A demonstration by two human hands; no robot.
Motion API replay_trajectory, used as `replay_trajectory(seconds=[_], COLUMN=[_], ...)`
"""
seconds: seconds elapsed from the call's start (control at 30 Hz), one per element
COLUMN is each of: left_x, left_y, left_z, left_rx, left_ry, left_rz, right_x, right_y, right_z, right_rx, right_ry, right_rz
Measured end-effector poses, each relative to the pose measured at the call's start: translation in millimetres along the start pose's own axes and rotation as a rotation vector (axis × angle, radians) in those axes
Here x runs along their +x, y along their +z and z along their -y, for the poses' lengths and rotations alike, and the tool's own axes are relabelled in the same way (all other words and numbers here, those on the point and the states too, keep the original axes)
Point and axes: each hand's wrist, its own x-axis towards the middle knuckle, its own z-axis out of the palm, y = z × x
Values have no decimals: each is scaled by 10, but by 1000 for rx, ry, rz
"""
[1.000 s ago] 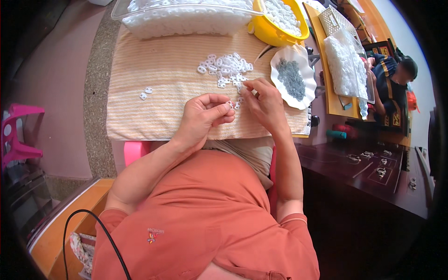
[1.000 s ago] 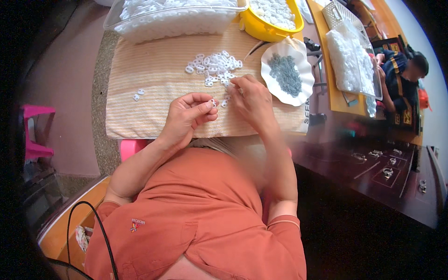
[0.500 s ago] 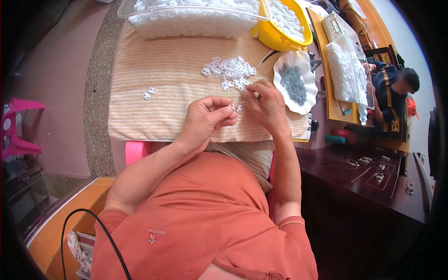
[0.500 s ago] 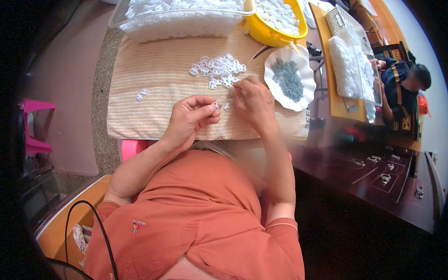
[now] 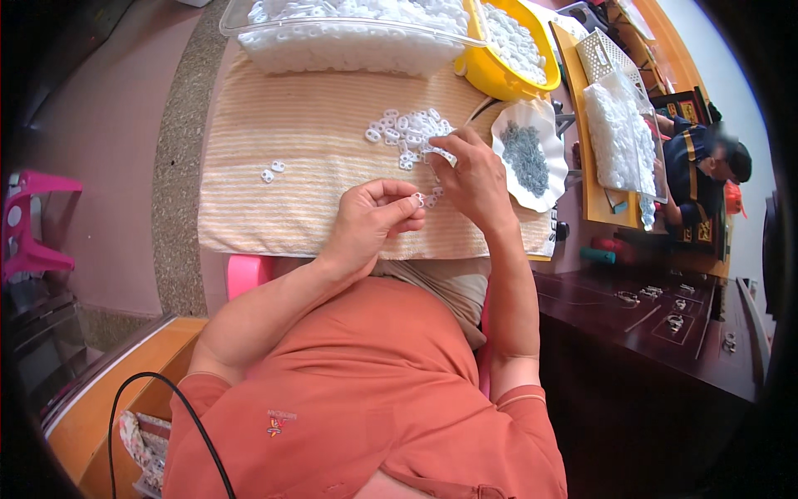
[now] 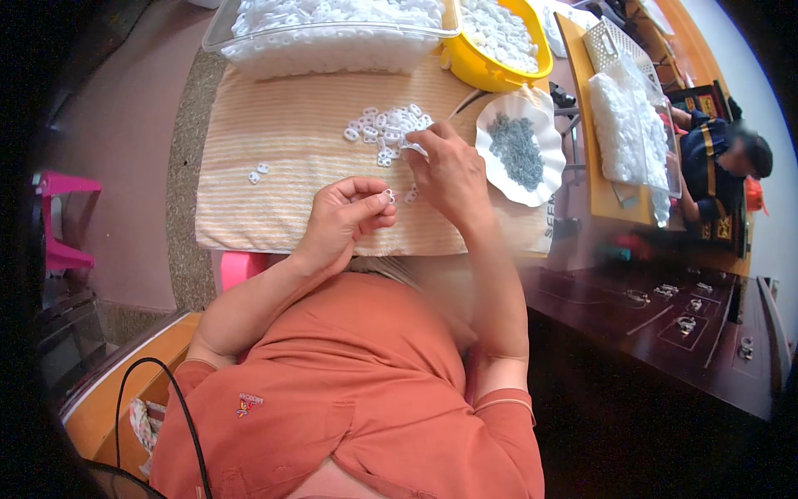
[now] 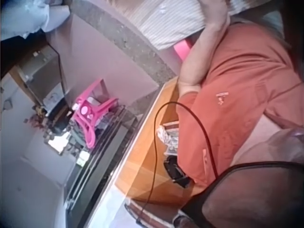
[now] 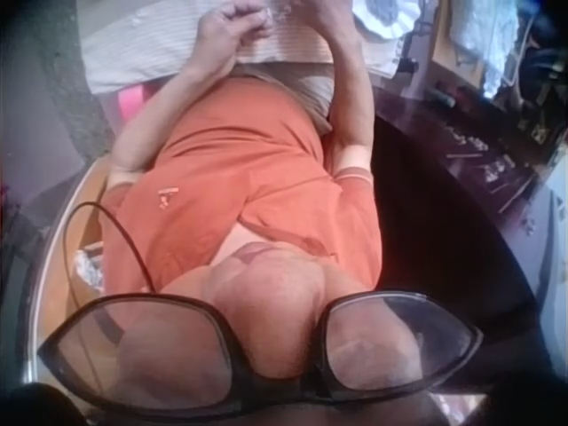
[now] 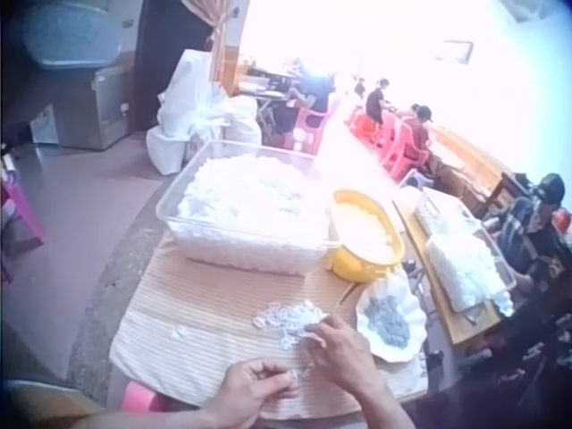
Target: Assembling small white plastic components by hand on a workbench.
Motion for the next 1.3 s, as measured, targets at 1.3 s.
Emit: replay_trajectory(seconds=[1.3], left_x=[8], left_y=[-4], left_z=[44], left_rx=[39], left_ry=[-1], left_rz=[-23], right_x=[-463], right_y=[-140], right_z=[-348], right_rx=[147], right_ry=[28], right_rz=[-80])
